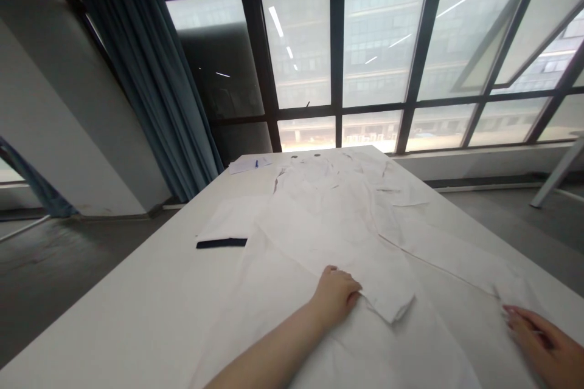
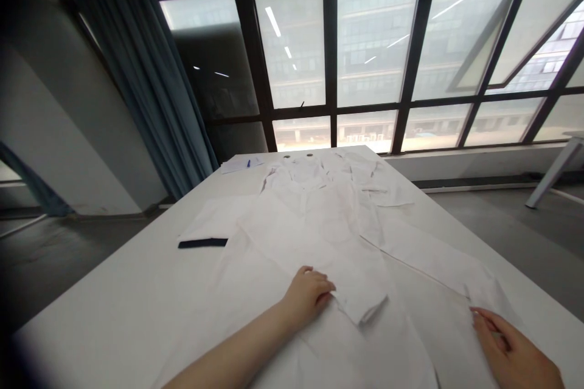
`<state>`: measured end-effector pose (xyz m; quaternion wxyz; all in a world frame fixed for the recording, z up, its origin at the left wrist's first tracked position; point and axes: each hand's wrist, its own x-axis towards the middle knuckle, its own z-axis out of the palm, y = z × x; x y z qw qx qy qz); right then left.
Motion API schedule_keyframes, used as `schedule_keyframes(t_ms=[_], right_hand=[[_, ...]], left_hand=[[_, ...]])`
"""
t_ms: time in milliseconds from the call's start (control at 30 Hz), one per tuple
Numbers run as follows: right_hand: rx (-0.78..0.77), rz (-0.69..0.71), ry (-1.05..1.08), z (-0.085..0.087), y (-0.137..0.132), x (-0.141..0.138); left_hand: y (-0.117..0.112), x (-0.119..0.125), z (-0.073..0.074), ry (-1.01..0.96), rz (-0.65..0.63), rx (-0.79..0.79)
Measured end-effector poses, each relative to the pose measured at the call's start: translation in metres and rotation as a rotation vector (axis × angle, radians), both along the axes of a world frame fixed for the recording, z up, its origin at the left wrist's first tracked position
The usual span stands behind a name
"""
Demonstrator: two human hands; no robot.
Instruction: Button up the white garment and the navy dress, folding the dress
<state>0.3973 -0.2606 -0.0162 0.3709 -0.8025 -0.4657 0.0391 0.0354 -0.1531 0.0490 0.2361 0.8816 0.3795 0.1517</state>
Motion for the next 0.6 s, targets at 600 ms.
schedule_keyframes(t_ms=[600], right_hand=[[-0.157,0.734,-0.311,-0.018,0.033,-0.115]], left_hand=[[-0.066,-0.291,-0.008,-0.68,1.695,0.433]])
